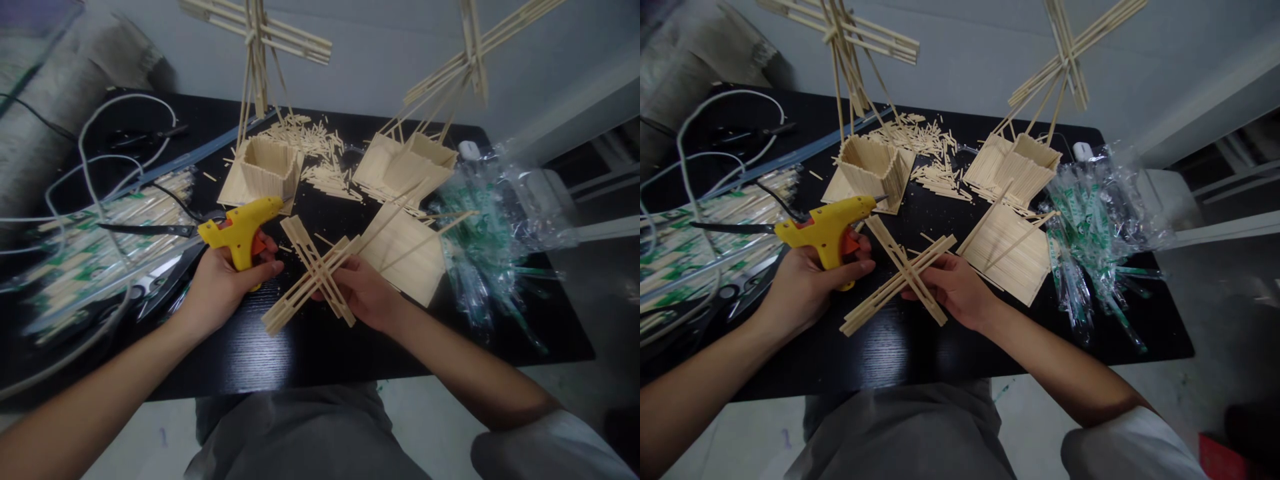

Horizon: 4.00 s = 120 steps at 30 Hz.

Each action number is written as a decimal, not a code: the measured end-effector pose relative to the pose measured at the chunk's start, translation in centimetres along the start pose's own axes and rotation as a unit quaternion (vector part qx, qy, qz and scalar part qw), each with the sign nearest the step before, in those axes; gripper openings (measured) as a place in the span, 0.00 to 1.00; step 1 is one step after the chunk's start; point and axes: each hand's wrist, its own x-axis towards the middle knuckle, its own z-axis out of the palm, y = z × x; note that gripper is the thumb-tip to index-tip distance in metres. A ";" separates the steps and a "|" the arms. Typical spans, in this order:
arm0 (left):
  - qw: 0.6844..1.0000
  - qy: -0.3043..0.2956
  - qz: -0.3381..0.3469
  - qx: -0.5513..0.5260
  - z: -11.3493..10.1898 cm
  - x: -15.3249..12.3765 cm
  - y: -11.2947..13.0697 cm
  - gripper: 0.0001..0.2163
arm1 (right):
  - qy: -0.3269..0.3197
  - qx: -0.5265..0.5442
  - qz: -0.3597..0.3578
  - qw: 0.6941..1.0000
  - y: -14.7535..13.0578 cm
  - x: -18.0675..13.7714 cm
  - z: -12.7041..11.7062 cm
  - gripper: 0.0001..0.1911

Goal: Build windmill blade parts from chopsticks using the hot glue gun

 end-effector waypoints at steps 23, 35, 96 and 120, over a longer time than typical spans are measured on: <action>1.000 -0.006 0.014 0.007 -0.2 0.1 -0.1 0.15 | 0.003 0.030 -0.004 1.000 0.2 0.1 0.0 0.21; 0.996 -0.019 -0.048 -0.074 0.0 -0.2 0.1 0.14 | 0.022 0.049 -0.029 0.998 -0.4 -0.1 0.5 0.18; 0.990 0.050 0.083 -0.104 -0.8 0.5 1.4 0.14 | -0.180 -0.185 0.061 0.964 -0.9 -1.1 0.4 0.15; 0.988 0.089 0.118 -0.046 -0.1 0.4 1.9 0.12 | 0.011 -0.038 -0.061 0.997 -0.8 -0.2 0.1 0.15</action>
